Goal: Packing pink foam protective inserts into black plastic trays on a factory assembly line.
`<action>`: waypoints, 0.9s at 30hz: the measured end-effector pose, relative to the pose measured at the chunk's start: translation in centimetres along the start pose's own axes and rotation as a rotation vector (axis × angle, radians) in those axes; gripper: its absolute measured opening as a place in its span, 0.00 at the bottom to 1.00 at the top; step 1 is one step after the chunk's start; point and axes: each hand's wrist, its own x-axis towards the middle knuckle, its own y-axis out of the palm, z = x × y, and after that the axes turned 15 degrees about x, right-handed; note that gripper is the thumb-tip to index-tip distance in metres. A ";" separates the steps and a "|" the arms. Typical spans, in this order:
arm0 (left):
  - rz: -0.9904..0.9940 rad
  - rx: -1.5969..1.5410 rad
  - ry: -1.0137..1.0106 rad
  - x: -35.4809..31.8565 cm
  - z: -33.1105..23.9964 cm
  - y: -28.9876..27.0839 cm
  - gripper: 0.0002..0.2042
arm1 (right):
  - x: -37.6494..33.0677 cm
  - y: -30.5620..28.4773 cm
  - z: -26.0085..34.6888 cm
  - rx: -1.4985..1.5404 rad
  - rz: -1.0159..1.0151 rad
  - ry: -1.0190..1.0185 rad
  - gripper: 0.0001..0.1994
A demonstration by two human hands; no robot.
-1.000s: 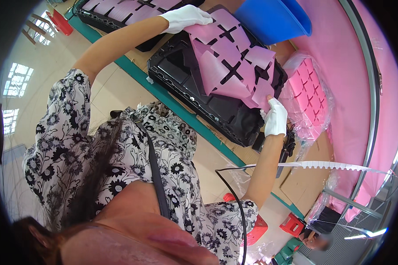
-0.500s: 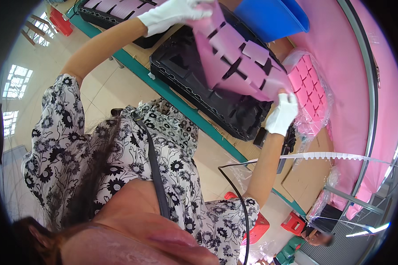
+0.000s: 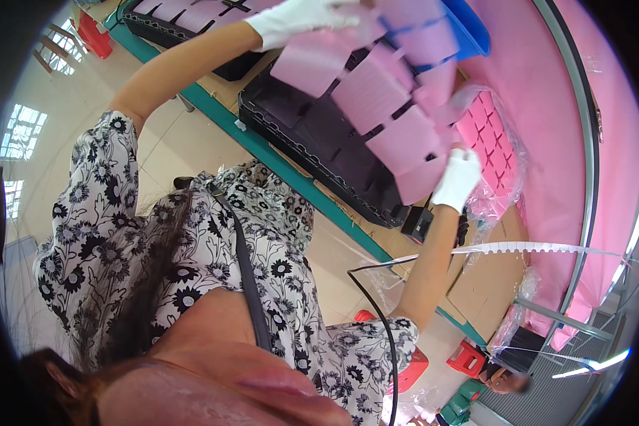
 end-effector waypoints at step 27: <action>0.032 0.214 -0.103 0.6 4.2 3.0 0.32 | -0.1 1.6 -3.8 0.242 0.133 0.314 0.19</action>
